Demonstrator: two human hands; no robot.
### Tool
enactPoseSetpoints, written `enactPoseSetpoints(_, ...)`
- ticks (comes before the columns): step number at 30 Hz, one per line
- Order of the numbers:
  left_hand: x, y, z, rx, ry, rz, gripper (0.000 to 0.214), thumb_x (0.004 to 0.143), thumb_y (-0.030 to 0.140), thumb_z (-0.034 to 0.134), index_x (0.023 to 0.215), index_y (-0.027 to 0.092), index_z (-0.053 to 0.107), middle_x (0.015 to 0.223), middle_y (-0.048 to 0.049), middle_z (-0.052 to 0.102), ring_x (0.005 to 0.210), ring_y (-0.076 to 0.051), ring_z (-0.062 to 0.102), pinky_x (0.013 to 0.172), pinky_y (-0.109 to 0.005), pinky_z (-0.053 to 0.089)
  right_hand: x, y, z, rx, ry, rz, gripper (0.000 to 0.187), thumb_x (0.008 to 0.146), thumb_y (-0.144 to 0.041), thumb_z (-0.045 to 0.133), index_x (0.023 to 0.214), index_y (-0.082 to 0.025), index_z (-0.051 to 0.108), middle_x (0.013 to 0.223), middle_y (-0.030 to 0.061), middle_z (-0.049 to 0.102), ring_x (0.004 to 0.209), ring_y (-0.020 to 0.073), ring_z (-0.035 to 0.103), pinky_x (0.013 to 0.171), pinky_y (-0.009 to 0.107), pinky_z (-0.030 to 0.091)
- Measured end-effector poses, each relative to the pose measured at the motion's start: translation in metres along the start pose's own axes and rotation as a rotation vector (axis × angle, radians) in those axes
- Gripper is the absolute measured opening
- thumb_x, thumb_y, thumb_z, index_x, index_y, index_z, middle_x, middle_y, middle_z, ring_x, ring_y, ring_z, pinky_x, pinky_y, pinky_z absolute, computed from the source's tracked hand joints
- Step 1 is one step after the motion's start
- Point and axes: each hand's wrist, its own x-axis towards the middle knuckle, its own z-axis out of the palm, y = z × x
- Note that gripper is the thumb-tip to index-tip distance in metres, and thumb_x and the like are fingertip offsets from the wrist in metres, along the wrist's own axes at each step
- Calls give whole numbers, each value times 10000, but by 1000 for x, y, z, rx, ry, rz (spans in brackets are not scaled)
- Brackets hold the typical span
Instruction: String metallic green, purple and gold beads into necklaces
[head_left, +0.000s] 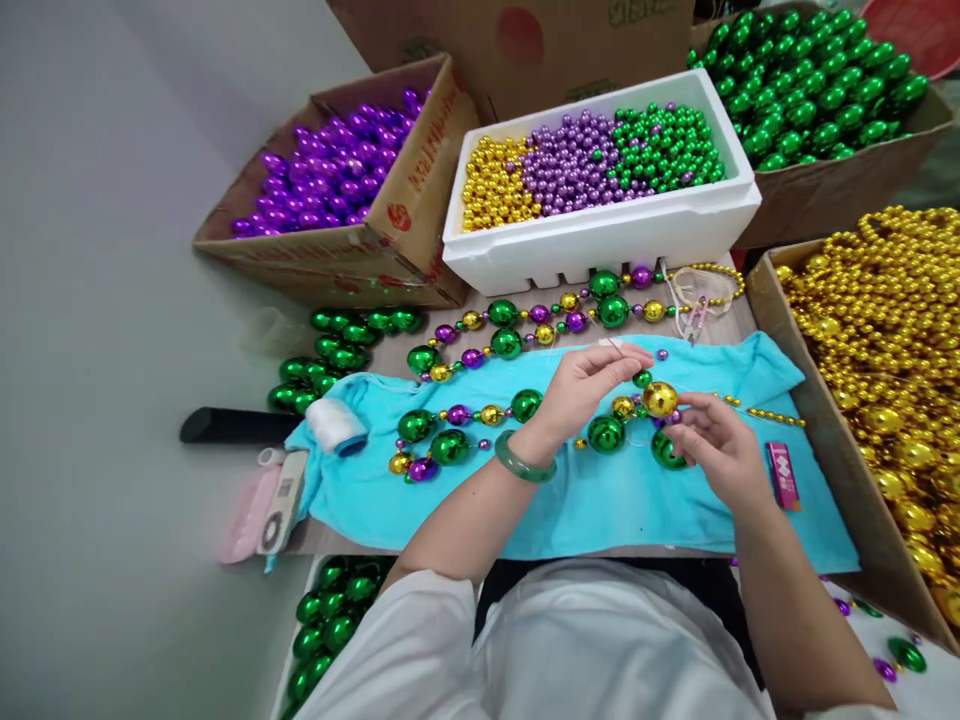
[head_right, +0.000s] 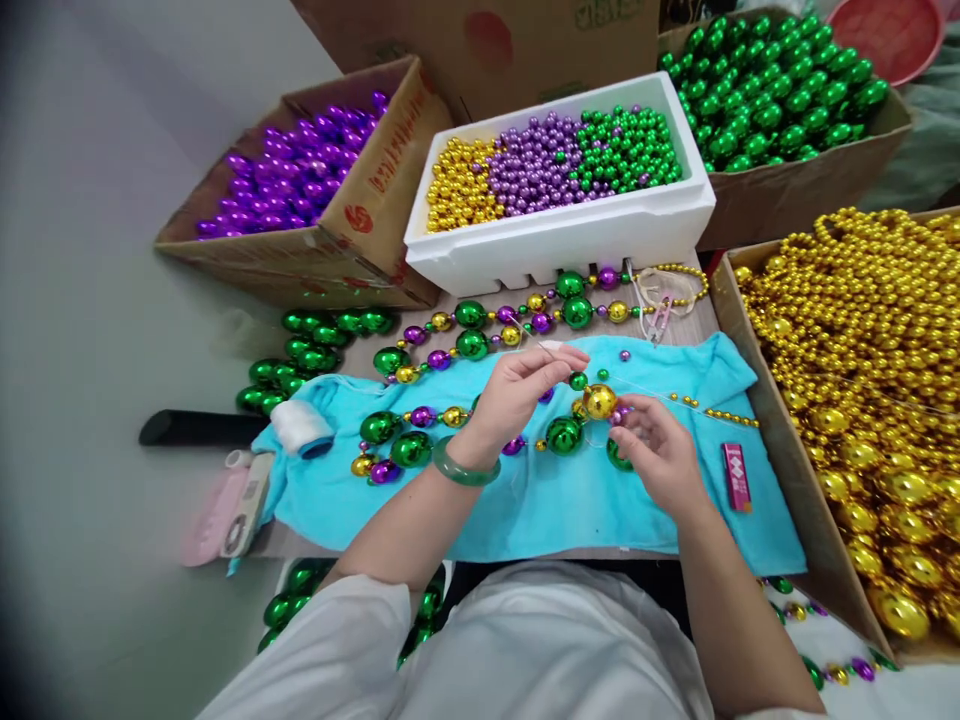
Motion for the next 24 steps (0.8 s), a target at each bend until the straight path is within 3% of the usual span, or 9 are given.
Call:
enactPoseSetpoints(2, 0, 2, 6, 30, -21, 8, 120, 816, 265, 681, 794, 195, 777, 912, -61, 719, 918, -155, 628, 797, -244, 481, 2, -4, -11, -133, 0, 10, 412, 779, -381, 706, 1136, -192, 620, 961, 63, 673, 640, 119, 576, 517, 245, 486)
enactPoseSetpoints(5, 2, 5, 21, 45, -69, -22, 136, 822, 274, 669, 810, 182, 769, 827, -52, 705, 807, -137, 628, 700, -229, 483, 5, -20, -25, -302, 69, -18, 432, 786, -396, 698, 1159, -182, 653, 799, 26, 658, 544, 89, 486, 497, 237, 442)
enactPoseSetpoints(7, 4, 6, 32, 42, -106, -25, 149, 833, 274, 654, 818, 171, 760, 769, -39, 690, 736, -117, 613, 671, -221, 480, 7, -33, -29, -288, 73, -41, 418, 778, -392, 702, 1140, -186, 666, 758, 13, 654, 516, 81, 473, 470, 228, 413)
enactPoseSetpoints(10, 10, 8, 47, 14, -138, 13, 143, 839, 245, 640, 806, 158, 748, 707, -19, 667, 658, -90, 583, 647, -211, 474, 10, -46, -29, -181, -13, -46, 320, 759, -393, 708, 996, -177, 692, 867, 50, 701, 544, 92, 544, 439, 218, 403)
enactPoseSetpoints(13, 15, 11, 58, -42, -108, 22, 122, 831, 225, 651, 799, 149, 741, 674, -9, 647, 622, -76, 567, 619, -201, 466, 11, -46, -30, -150, -79, -5, 255, 779, -407, 681, 825, -157, 671, 754, 44, 691, 505, 94, 552, 405, 206, 380)
enactPoseSetpoints(16, 16, 15, 66, -111, -62, -7, 105, 809, 230, 685, 779, 143, 734, 665, -9, 635, 618, -74, 570, 603, -197, 463, 9, -44, -34, -151, -122, 37, 262, 792, -416, 667, 817, -156, 653, 733, 32, 678, 481, 88, 545, 380, 199, 359)
enactPoseSetpoints(21, 17, 23, 68, -263, -67, -67, 115, 775, 216, 717, 878, 169, 739, 785, -16, 670, 761, -108, 627, 662, -203, 485, 7, -57, -38, -212, -95, -47, 219, 788, -371, 679, 783, -154, 652, 690, 16, 660, 453, 62, 487, 393, 195, 358)
enactPoseSetpoints(24, 19, 15, 67, -307, -167, -91, 376, 691, 168, 778, 1058, 222, 717, 981, -29, 687, 939, -153, 635, 777, -232, 494, 9, -67, -39, -154, -24, -87, 211, 794, -373, 673, 781, -171, 613, 663, 2, 649, 440, 70, 495, 381, 195, 352)
